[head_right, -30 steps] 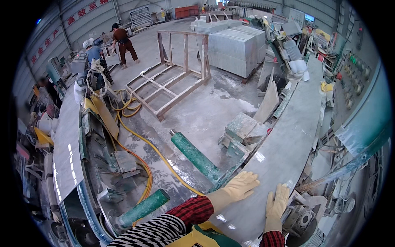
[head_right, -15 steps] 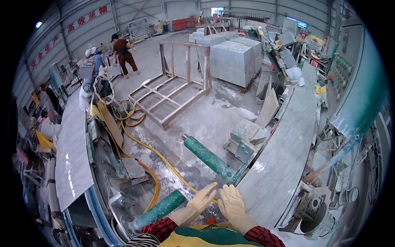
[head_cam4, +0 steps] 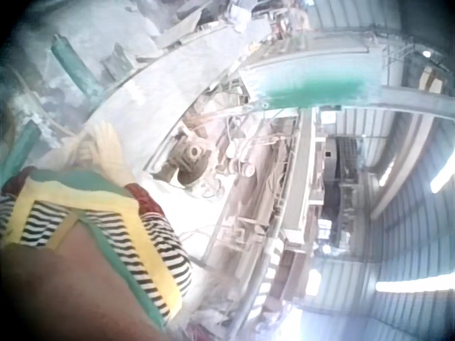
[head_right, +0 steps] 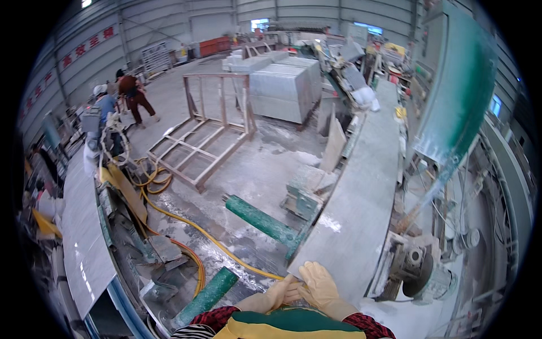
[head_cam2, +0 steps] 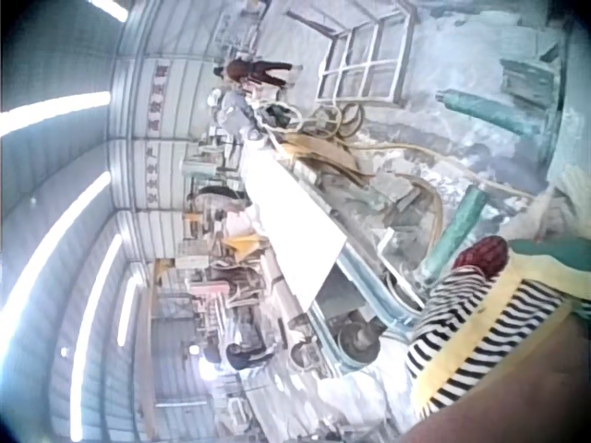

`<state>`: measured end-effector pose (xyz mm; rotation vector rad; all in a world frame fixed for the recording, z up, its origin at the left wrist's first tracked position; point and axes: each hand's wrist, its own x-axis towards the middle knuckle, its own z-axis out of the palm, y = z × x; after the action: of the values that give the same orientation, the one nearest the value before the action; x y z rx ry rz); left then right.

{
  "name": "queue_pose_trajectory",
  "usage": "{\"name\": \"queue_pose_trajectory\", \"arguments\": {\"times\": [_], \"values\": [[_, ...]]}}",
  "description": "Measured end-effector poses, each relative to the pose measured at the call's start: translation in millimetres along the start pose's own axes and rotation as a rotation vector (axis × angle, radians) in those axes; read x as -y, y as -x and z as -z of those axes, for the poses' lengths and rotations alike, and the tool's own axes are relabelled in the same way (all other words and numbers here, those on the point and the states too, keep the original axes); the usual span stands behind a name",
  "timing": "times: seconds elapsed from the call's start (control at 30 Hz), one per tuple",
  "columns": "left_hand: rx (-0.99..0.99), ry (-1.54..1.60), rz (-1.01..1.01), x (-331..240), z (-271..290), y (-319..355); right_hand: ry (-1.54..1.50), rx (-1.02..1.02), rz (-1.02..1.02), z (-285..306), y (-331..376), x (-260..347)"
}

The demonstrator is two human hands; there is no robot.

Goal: The person feeds large stone slabs through a polishing machine, guiding them with gloved hands along rollers. After polishing, the person lifts and moves the slab to a stacking area. The process is repeated with multiple slabs.

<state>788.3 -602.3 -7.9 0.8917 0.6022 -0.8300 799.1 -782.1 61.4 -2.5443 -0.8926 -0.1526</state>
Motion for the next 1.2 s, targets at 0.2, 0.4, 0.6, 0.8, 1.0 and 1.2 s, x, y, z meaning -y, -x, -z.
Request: {"name": "queue_pose_trajectory", "arguments": {"times": [0.2,0.4,0.6,0.8,1.0,1.2], "values": [[0.039,-0.18,-0.178,4,-2,-30,0.11,-0.067,-0.044,9,20,-24],[-0.125,-0.224,-0.267,8,-2,-58,0.103,-0.053,-0.043,-3,22,-46],[-0.121,-0.218,-0.262,11,1,-68,0.095,-0.057,-0.023,-4,21,-57],[0.075,-0.374,-0.257,-8,9,-45,0.053,-0.024,0.018,11,15,-58],[0.027,-0.26,-0.16,-2,56,-30,-0.041,-0.014,0.058,23,-7,-48],[-0.196,-0.035,-0.122,34,104,-8,-0.067,-0.119,0.11,-16,-41,-40]]}}
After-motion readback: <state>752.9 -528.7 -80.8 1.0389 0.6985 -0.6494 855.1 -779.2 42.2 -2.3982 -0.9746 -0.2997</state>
